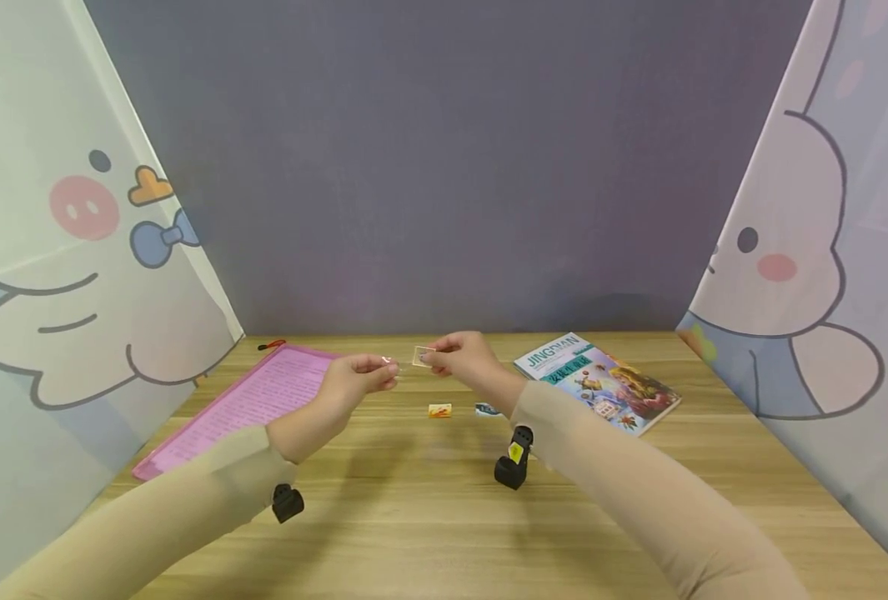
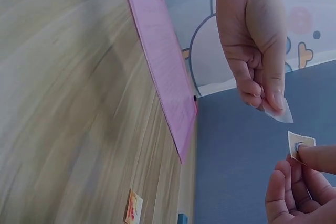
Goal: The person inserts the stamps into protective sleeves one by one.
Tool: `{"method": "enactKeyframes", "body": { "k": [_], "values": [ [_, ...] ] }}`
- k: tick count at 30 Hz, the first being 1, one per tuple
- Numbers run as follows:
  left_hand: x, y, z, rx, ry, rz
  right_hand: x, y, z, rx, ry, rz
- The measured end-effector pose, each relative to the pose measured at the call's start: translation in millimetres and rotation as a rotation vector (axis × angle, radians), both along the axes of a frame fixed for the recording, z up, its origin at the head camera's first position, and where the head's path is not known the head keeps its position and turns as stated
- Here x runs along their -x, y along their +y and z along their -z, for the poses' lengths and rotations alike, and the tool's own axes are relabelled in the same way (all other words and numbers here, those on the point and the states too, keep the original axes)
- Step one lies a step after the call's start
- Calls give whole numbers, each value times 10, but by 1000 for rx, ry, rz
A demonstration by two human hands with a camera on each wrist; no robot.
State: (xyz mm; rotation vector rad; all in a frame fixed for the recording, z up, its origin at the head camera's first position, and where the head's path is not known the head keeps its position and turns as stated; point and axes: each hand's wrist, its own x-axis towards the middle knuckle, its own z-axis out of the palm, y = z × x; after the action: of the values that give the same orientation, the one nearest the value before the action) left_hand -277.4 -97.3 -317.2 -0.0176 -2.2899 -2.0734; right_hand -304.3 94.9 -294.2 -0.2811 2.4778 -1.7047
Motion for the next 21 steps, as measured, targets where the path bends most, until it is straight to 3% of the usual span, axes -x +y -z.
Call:
{"method": "enactKeyframes", "body": {
  "k": [21],
  "values": [
    [-33,197,-34,-56,-11,48,-159,133,-35,102,-41,75]
  ]
}}
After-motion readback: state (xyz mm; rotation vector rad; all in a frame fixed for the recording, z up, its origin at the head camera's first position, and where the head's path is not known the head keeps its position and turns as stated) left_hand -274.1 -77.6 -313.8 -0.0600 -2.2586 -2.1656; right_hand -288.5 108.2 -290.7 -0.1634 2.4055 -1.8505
